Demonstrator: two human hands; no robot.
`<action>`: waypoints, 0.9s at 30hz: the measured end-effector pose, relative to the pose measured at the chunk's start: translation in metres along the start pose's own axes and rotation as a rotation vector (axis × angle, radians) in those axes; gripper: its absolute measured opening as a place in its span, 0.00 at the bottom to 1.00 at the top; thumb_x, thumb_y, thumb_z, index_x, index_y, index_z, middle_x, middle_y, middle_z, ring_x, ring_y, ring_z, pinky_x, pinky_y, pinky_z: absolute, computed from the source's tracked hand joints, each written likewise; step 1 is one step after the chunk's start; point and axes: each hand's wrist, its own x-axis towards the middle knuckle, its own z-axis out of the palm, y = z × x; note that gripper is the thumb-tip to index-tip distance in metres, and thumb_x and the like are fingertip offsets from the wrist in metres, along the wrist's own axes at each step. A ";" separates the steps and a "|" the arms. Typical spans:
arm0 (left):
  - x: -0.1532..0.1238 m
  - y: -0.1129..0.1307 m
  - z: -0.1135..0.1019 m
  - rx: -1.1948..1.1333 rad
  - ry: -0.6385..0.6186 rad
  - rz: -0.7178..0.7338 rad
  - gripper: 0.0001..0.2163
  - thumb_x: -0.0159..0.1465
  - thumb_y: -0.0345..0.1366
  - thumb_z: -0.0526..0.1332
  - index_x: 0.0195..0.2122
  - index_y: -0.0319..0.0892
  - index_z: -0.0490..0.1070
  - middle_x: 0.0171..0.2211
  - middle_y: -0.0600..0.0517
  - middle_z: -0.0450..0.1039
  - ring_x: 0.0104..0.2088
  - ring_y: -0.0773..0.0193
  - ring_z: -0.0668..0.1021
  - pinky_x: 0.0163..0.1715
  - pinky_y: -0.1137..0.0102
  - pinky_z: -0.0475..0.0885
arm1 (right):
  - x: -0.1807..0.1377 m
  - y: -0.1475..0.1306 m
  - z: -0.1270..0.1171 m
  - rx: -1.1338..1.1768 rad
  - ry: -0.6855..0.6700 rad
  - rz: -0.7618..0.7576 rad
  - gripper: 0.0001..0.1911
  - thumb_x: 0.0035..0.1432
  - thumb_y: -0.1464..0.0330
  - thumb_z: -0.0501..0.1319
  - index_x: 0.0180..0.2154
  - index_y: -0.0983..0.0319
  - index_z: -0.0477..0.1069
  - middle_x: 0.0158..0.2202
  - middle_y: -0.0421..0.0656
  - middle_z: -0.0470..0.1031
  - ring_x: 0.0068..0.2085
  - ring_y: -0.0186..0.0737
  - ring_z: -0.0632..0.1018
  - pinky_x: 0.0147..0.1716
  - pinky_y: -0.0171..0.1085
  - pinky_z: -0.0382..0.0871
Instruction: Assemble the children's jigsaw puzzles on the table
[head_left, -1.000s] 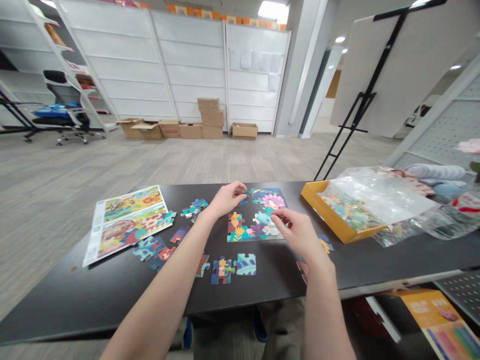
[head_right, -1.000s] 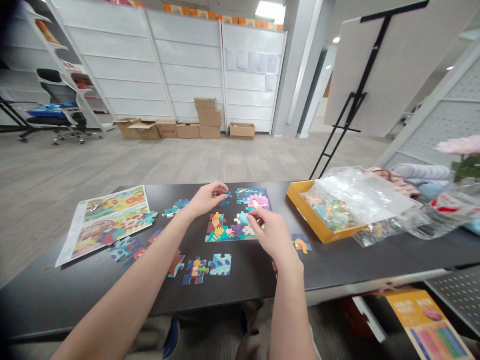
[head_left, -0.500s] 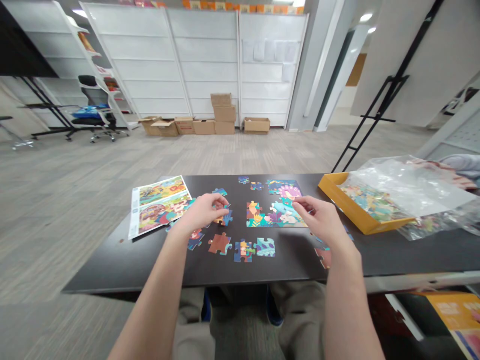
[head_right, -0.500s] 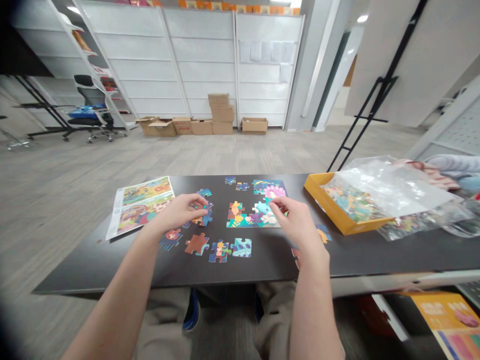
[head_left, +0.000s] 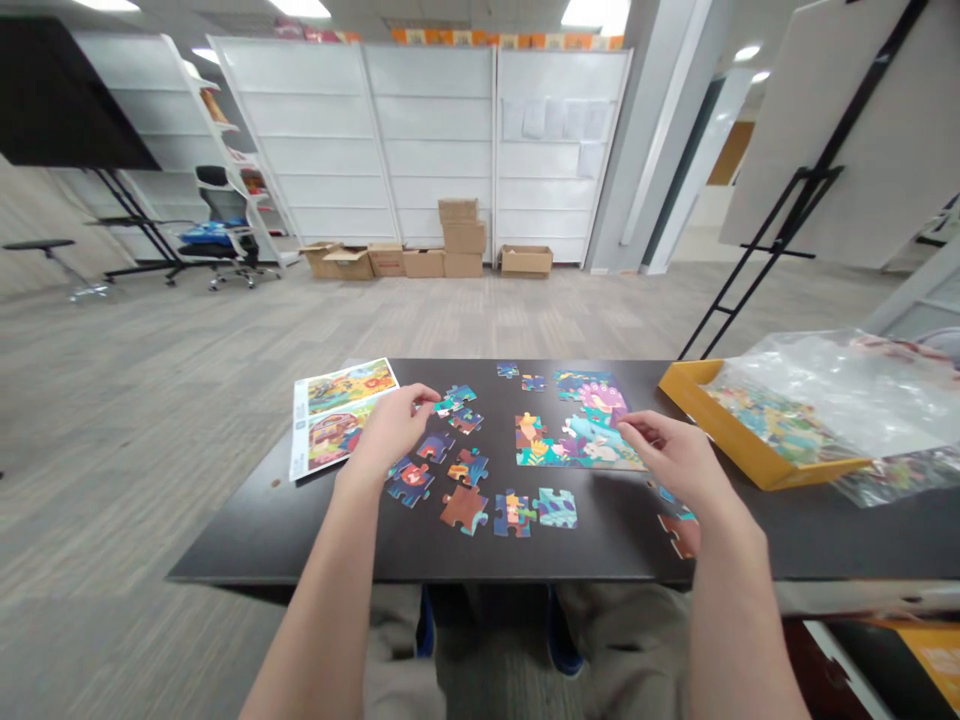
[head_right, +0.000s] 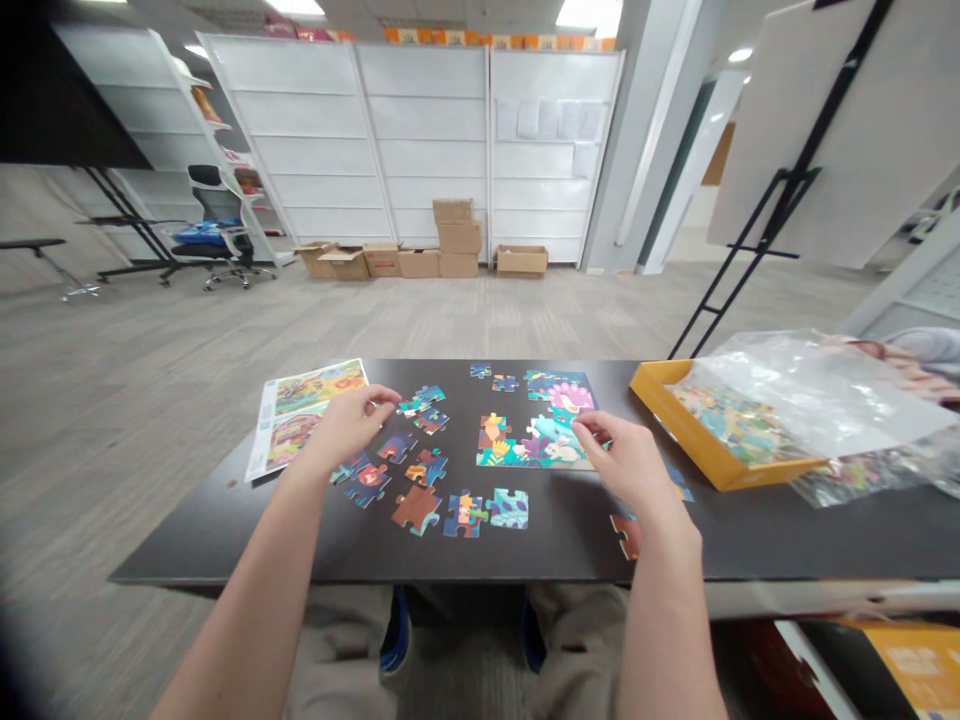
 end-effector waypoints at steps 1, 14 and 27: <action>0.001 -0.006 -0.001 0.022 0.070 -0.058 0.12 0.64 0.35 0.56 0.43 0.43 0.78 0.40 0.49 0.82 0.37 0.58 0.80 0.42 0.66 0.72 | 0.000 0.001 0.000 -0.001 -0.004 0.002 0.17 0.62 0.56 0.60 0.38 0.61 0.80 0.31 0.43 0.82 0.29 0.41 0.79 0.33 0.37 0.71; 0.022 -0.034 0.038 0.150 -0.005 0.011 0.11 0.65 0.31 0.58 0.46 0.43 0.76 0.45 0.45 0.80 0.49 0.52 0.79 0.52 0.60 0.71 | 0.001 0.003 0.003 0.011 -0.040 -0.031 0.18 0.63 0.55 0.59 0.38 0.60 0.80 0.31 0.44 0.82 0.30 0.43 0.80 0.33 0.38 0.72; 0.026 -0.031 0.039 0.169 -0.064 0.053 0.11 0.63 0.39 0.64 0.45 0.43 0.73 0.44 0.44 0.78 0.44 0.51 0.79 0.47 0.59 0.72 | 0.002 -0.004 0.007 -0.028 -0.052 -0.054 0.16 0.63 0.57 0.59 0.38 0.60 0.79 0.31 0.43 0.81 0.31 0.41 0.80 0.33 0.37 0.71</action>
